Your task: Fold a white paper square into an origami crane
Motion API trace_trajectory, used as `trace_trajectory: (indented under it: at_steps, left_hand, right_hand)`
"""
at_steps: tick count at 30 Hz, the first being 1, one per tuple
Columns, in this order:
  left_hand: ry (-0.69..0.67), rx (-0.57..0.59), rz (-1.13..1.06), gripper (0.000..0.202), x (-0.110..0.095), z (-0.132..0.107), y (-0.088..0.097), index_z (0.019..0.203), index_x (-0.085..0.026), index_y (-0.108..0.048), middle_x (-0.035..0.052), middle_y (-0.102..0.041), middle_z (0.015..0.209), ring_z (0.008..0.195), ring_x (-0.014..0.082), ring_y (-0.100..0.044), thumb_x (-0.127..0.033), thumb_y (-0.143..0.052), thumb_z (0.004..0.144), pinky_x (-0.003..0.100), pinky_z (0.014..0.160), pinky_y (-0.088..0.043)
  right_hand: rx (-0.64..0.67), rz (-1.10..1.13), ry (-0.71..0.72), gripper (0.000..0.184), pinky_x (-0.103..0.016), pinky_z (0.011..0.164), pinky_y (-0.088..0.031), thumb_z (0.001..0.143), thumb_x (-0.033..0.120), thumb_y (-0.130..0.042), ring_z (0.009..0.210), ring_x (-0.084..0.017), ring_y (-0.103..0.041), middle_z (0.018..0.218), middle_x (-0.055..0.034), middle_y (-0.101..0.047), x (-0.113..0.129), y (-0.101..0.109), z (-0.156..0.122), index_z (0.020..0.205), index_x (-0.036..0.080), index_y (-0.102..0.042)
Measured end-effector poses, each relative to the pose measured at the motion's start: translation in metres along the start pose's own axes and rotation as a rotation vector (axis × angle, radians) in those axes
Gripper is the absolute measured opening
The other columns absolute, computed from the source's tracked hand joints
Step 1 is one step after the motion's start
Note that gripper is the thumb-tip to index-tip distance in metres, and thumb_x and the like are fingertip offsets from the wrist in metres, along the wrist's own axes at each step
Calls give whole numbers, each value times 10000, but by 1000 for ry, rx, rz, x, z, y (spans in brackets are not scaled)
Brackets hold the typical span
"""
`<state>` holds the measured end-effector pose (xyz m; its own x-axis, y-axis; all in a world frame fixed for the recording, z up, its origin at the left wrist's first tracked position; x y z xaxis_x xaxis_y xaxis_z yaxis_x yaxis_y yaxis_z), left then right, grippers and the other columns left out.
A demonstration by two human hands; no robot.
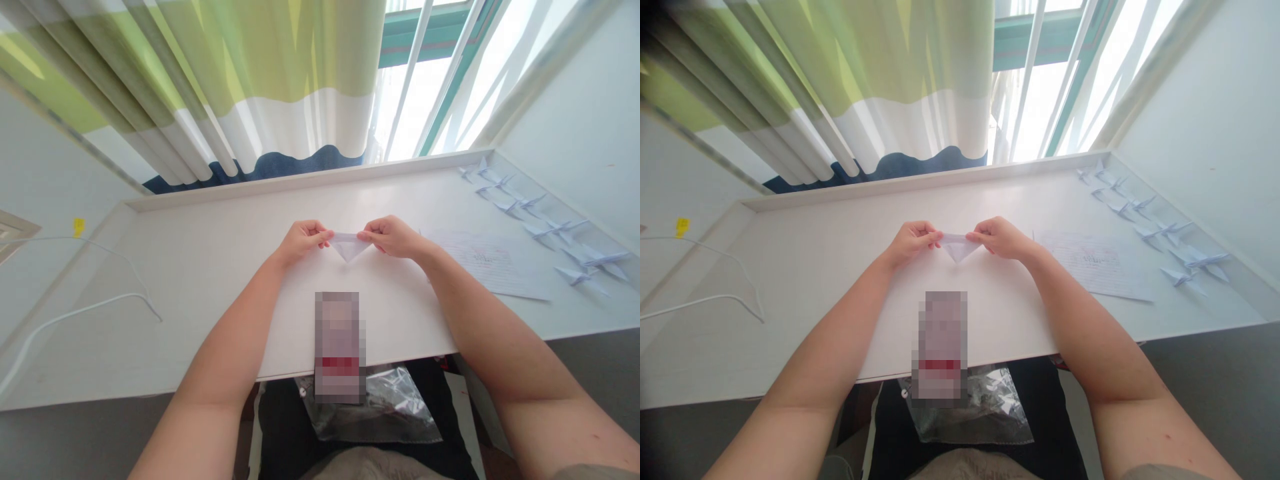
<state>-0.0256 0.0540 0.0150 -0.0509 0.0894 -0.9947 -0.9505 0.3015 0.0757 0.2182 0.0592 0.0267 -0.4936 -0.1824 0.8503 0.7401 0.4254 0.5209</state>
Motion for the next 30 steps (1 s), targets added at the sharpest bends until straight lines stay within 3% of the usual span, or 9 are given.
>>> trace_trajectory:
  at_steps: [3,7,12,14,17,19,21,25,30]
  left_hand:
    - [-6,-12,2,566,-1,0,2,695,-188,-715,12,-672,618,637,142,-613,-688,-977,673,304,715,-484]
    - [-16,32,42,605,-2,-1,10,635,-194,-698,49,-708,657,695,161,-631,-753,-863,798,319,787,-500]
    - [-25,-29,100,621,1,1,19,603,-207,-657,38,-662,603,657,158,-597,-759,-815,840,322,763,-472]
    - [-45,-81,114,608,1,2,20,610,-212,-642,19,-625,580,641,154,-571,-749,-831,821,320,734,-457]
    - [-61,-102,116,578,-1,2,12,650,-212,-651,2,-597,583,619,142,-521,-738,-839,800,313,681,-428]
    - [-63,-79,130,554,-3,1,3,687,-208,-678,-7,-582,589,607,135,-494,-728,-830,803,309,652,-405]
    - [-63,-34,170,530,-5,0,-9,724,-201,-708,-6,-586,608,606,131,-478,-710,-814,829,307,629,-379]
    - [-101,10,170,535,-10,-2,-23,763,-190,-711,3,-615,659,652,136,-519,-708,-807,858,302,669,-425]
    - [-41,67,105,585,-10,-5,-26,893,-179,-739,45,-735,838,794,164,-635,-765,-747,892,297,773,-498]
  right_hand:
    - [44,1,12,537,-304,507,-312,962,643,-719,463,-115,-428,467,28,-543,1,1,-2,628,235,-617]
    - [84,56,40,537,-310,548,-373,1001,657,-686,501,-137,-500,524,-7,-615,3,2,-6,671,235,-643]
    - [53,-1,-10,528,-323,552,-357,995,631,-687,474,-133,-435,461,14,-536,-2,6,-6,647,238,-634]
    - [-46,-31,10,469,-328,573,-382,932,628,-734,528,-148,-495,555,-11,-626,-5,10,-2,690,229,-691]
    - [-228,-48,156,412,-350,704,-484,874,623,-762,758,-209,-651,841,-77,-791,-2,12,3,822,216,-802]
    - [-229,-9,216,443,-369,789,-519,909,640,-713,871,-234,-692,965,-97,-827,3,4,5,896,215,-837]
    - [-133,19,231,460,-370,791,-519,919,659,-709,859,-229,-688,934,-85,-822,7,-8,7,924,221,-849]
    - [-37,44,198,527,-330,634,-420,898,712,-749,657,-164,-556,678,-21,-669,10,-20,5,742,209,-765]
    - [-309,205,188,618,-284,531,-343,847,803,-787,598,-128,-490,650,-6,-624,4,-11,6,748,196,-731]
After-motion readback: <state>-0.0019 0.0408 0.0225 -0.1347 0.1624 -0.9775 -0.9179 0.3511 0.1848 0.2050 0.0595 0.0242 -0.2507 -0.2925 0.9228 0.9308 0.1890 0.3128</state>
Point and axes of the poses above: each hand's wrist, its own z-axis towards the middle knuckle, its own y-axis out of the back of the hand, x = y × z, the point moved 4 cm from there along z, towards the middle knuckle
